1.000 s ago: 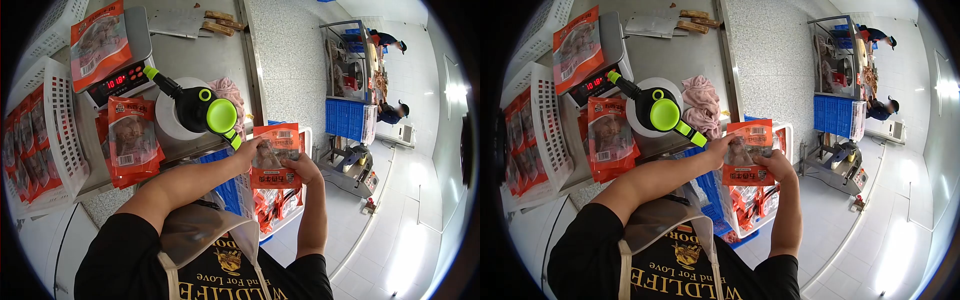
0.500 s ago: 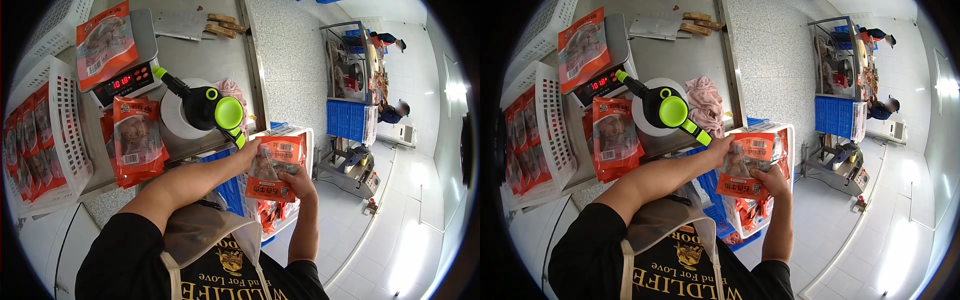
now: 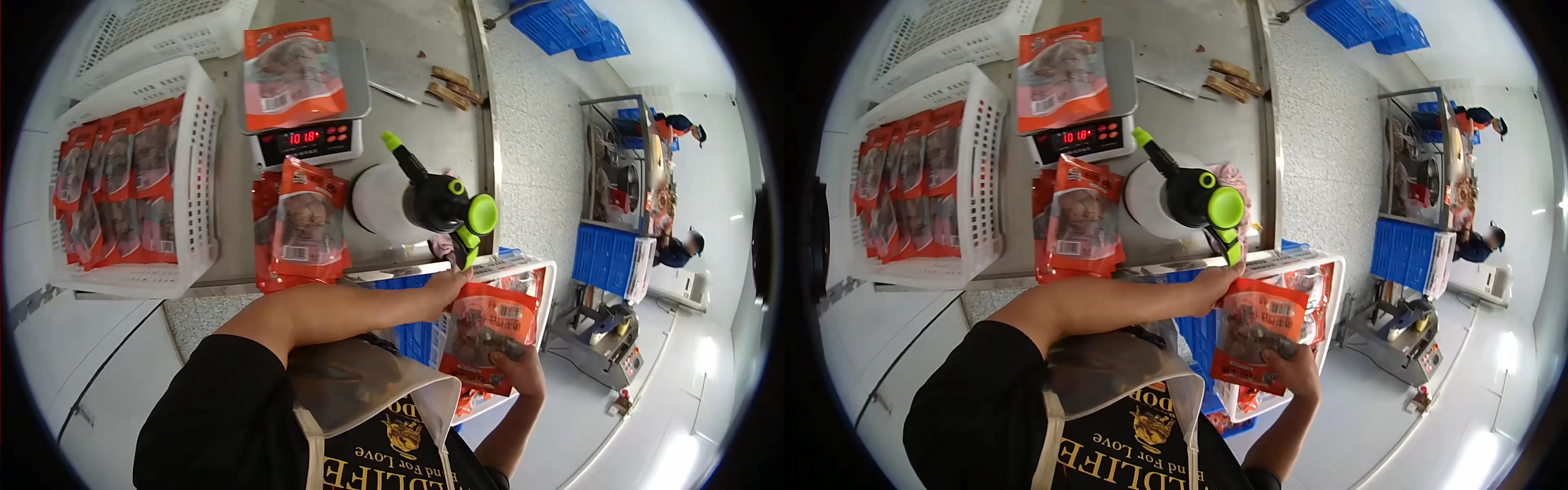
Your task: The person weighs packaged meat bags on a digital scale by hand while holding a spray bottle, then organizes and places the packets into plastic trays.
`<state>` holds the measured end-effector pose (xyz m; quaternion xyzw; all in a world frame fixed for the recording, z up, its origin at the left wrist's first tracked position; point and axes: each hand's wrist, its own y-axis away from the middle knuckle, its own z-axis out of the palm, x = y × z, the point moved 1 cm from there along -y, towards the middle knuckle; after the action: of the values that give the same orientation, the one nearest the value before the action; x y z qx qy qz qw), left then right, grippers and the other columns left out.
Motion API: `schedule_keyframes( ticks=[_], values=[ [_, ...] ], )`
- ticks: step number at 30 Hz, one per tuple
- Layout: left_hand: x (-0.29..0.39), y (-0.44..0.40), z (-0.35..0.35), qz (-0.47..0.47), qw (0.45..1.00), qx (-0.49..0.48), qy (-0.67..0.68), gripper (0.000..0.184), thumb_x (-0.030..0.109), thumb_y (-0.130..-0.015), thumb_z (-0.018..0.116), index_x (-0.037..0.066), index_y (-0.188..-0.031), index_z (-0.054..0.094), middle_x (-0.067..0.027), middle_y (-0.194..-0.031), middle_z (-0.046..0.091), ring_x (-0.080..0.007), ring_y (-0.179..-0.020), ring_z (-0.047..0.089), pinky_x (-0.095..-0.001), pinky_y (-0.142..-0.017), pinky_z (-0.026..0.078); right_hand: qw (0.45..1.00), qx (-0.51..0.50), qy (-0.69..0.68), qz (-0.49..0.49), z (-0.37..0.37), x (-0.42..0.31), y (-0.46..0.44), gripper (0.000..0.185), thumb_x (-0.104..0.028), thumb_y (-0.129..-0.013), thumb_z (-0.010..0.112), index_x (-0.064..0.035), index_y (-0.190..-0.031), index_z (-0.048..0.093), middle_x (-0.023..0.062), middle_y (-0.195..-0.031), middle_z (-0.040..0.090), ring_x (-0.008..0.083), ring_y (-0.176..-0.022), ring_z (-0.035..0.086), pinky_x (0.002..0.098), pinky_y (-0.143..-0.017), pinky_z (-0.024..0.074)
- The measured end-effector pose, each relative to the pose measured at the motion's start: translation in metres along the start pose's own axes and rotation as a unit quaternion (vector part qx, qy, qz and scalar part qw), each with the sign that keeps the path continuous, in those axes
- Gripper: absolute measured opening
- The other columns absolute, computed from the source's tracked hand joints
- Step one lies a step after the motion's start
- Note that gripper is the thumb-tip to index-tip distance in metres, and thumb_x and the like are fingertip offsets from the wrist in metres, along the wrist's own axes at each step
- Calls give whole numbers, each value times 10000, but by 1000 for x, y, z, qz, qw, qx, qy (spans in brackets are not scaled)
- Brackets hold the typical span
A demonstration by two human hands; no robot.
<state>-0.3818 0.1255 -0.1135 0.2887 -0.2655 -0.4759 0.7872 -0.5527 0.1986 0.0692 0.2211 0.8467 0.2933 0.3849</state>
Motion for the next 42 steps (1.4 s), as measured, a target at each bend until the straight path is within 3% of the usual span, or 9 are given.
schedule_keyframes(
  ticks=[4, 6, 10, 13, 20, 25, 28, 33, 42],
  values=[
    [49, 104, -53, 316, 891, -172, -275, 505, 484, -1027, 546, 8, -1184, 614, -45, -1034, 667, -103, -924, 573, -327, -875, 484, 978, -58, 187, -68, 23, -44, 20, 220, -165, -797, 788, 10, -924, 748, 179, -708, 698, 222, -609, 682, 359, -603, 523],
    [85, 175, -75, 270, 855, -186, -402, 564, 397, -982, 653, 5, -1374, 548, -96, -1226, 665, -168, -1137, 609, -348, -1000, 480, 957, -114, 228, -141, 51, -92, 27, 188, -173, -803, 794, -31, -920, 756, 193, -714, 686, 318, -601, 679, 385, -585, 517],
    [106, 267, -109, 411, 745, -115, -512, 651, 546, -931, 652, 33, -1330, 601, -160, -1138, 705, -317, -1042, 682, -406, -876, 528, 906, -156, 290, -265, 108, -161, 19, 146, -184, -837, 739, -82, -941, 755, 161, -708, 670, 352, -641, 660, 424, -593, 517],
    [108, 300, -134, 376, 696, -33, -610, 403, 335, -877, 734, 49, -1159, 705, -162, -917, 709, -362, -845, 679, -433, -740, 535, 867, -147, 331, -342, 142, -205, 8, 162, -161, -805, 733, -81, -946, 746, 147, -734, 675, 362, -687, 661, 424, -613, 522],
    [134, 422, -162, 418, 648, 46, -635, 213, 92, -794, 704, 18, -994, 705, -168, -757, 664, -385, -682, 618, -427, -602, 482, 841, -285, 3, -459, 200, -271, -44, 524, -31, -863, 650, 11, -1372, 534, 157, -1315, 612, 242, -1190, 614, 357, -1015, 489],
    [156, 476, -173, 450, 716, 228, -482, 69, 5, -842, 620, -57, -840, 650, -72, -599, 555, -40, -599, 449, -280, -513, 377, 892, -209, -383, -117, 282, -311, -113, 364, -317, -1019, 601, -28, -1229, 530, 92, -1044, 645, 211, -851, 676, 373, -749, 598],
    [183, 485, -182, 515, 694, 296, -407, 173, 89, -931, 614, -71, -906, 676, 5, -707, 623, -33, -675, 490, -242, -588, 399, 885, -221, -409, -1, 313, -330, -155, 316, -334, -1013, 607, -48, -1128, 538, 68, -918, 648, 213, -772, 671, 358, -662, 590],
    [227, 461, -182, 623, 698, 276, -218, 240, 146, -973, 600, -71, -981, 703, -17, -815, 679, -43, -725, 564, -236, -657, 451, 873, -152, -463, 4, 338, -338, -185, 252, -274, -988, 636, -38, -919, 581, 28, -679, 547, 158, -545, 546, 311, -504, 486],
    [310, 357, -160, 700, 701, 129, 52, 241, 133, -1007, 603, -24, -1190, 614, -112, -1129, 678, -215, -995, 680, -397, -881, 577, 879, -42, -375, -291, 263, -311, -95, 166, -141, -937, 621, -24, -820, 638, -19, -649, 559, 59, -532, 489, 238, -477, 369]
  ],
)
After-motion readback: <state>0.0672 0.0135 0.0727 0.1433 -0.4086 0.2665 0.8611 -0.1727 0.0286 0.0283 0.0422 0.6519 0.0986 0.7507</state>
